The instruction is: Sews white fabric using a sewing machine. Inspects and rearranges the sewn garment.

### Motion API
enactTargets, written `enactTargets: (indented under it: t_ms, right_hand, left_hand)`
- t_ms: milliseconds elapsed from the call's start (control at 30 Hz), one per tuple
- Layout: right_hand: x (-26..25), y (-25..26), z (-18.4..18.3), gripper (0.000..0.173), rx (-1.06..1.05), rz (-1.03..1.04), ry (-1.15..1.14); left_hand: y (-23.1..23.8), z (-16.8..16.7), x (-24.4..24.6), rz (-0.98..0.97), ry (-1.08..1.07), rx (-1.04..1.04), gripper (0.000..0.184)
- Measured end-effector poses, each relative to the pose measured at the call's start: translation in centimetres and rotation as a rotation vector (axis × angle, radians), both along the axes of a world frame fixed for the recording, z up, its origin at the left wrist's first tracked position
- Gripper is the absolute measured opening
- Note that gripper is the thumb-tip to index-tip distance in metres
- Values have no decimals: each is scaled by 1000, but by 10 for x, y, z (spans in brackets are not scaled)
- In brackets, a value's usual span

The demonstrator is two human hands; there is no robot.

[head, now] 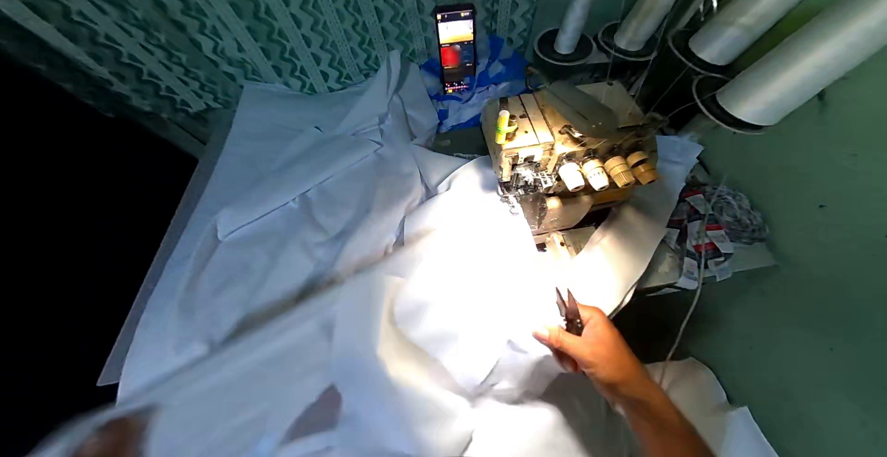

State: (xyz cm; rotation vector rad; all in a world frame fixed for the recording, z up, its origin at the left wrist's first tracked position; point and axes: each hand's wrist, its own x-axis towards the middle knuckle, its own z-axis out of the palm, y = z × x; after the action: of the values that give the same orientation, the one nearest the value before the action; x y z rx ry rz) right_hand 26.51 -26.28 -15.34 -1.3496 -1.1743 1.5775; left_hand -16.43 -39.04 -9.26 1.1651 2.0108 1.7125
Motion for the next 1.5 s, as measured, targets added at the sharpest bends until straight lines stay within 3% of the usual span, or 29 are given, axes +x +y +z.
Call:
enactTargets:
  t_ms: [67,100,133,200,267,400,500,567,667,767,833,900,1033,1133,1200,1267,1400,1500]
  right_hand:
    - [-31,-14,-2,16,-45,-115,236]
    - [-48,-19,-1,15,-75,-160,327]
    - [-63,-24,0,14,-110,-193,400]
    - [-85,-31,-4,12,-186,-217,497]
    - [-95,-36,-11,16,-247,-253,501]
    - [-95,-46,-17,18,-228,-416,485]
    - [-94,-51,-10,15,-96,-503,435]
    - [-92,-52,-8,13,-40,-464,430]
    - [-91,-48,-12,10,-76,-410,493]
    - [-93,-46,-13,9,-136,-415,515]
    - [-92,-46,-15,9,-92,-430,511]
    - [-90,-46,-15,8,-14,-451,498]
    - [-80,-45,-14,7,61,-464,479]
    - [-62,-49,-8,7,94,-424,424]
    - [-46,-56,-1,15,152,-349,390]
    - [-35,-55,1,16,209,-293,366]
    - [-32,-31,4,13,210,-223,320]
    - [-40,-5,9,3,174,-218,315]
  left_hand:
    - [38,19,-69,-97,288,25,20]
    - [60,25,-120,-314,615,23,34]
    - [86,47,-116,-171,656,-118,39]
    - [132,84,-95,-5,715,-383,50]
    - [149,82,-66,-64,899,-329,62]
    - [104,27,94,-578,1011,18,52]
    - [93,-22,132,-751,1120,-57,45]
    - [100,-33,122,-753,1084,-167,35]
    - [105,-17,109,-731,907,-288,30]
    - [120,19,101,-704,287,-519,26]
    - [137,39,95,-595,-138,-568,26]
    - [152,56,92,-489,-200,-506,26]
    - [131,81,111,-536,510,-255,33]
    - [81,89,155,-827,941,-264,33]
    - [62,78,173,-1027,1003,-375,26]
    - [58,64,179,-1110,987,-424,25]
    - [69,64,190,-1131,959,-459,27]
    - [84,67,200,-1052,1053,-467,24]
